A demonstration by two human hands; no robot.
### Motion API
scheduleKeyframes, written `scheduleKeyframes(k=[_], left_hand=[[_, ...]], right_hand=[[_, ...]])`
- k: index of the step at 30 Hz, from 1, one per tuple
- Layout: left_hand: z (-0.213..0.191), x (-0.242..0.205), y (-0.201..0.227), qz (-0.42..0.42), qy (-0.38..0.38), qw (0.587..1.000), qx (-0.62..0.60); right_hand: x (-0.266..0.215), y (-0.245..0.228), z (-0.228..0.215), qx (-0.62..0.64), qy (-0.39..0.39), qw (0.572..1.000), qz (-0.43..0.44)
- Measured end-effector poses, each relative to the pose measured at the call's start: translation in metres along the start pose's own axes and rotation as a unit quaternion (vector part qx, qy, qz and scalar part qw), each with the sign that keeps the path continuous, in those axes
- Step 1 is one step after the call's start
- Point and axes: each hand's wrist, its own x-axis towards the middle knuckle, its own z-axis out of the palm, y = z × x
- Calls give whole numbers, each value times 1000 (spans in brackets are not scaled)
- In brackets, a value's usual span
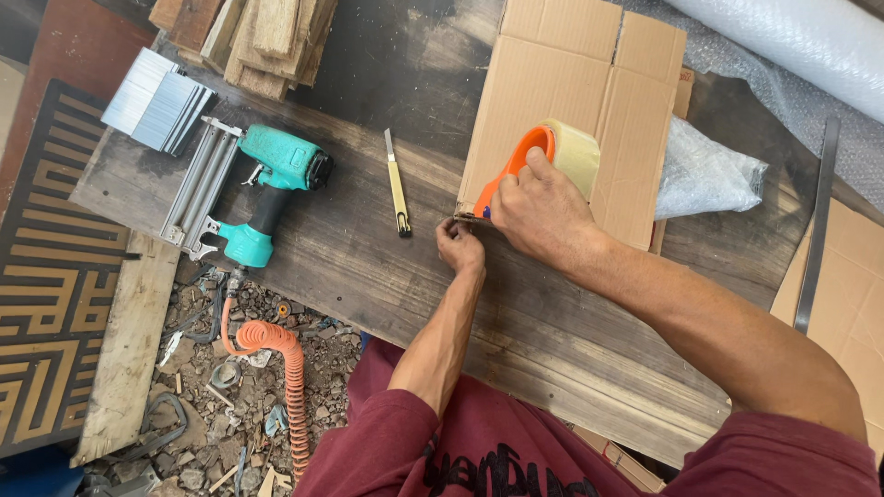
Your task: The person places a bubble-wrapped item into a cardboard box, folds the flaps, and secures them with packing tape. They then use a utility knife to trim excess cardboard and tape along the edges, folding the flaps inward to complete the box.
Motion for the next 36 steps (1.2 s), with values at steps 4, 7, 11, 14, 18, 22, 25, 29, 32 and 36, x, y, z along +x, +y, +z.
scheduleKeyframes(k=[4, 7, 11, 14, 18, 22, 25, 29, 32, 36], left_hand=[[-7, 3, 0, 5, -3, 998, 68], [-12, -5, 16, 22, 3, 994, 109], [-7, -5, 15, 28, 27, 993, 112], [-6, 1, 16, 51, 10, 992, 118], [-15, 0, 23, 94, -29, 986, 135], [-33, -10, 45, 91, -71, 969, 219], [-35, 0, 37, 95, -98, 958, 251], [-43, 3, 44, 269, -138, 945, 128], [-52, -10, 81, 280, -226, 933, 30], [-50, -11, 95, 252, -342, 905, 20]], right_hand=[[0, -13, -9, 10, -3, 1000, -4], [1, -20, -8, 8, -3, 1000, -14], [2, -24, 0, 6, 17, 1000, -18], [4, -19, -1, 5, 21, 1000, -10], [6, -12, 0, -4, 27, 1000, -8], [9, -6, 7, -3, 29, 1000, 4], [8, -2, 14, -6, 25, 1000, 10], [10, 3, 25, -9, 19, 999, 26], [12, 10, 35, -12, 8, 999, 40], [13, 23, 51, -13, -22, 998, 55]])
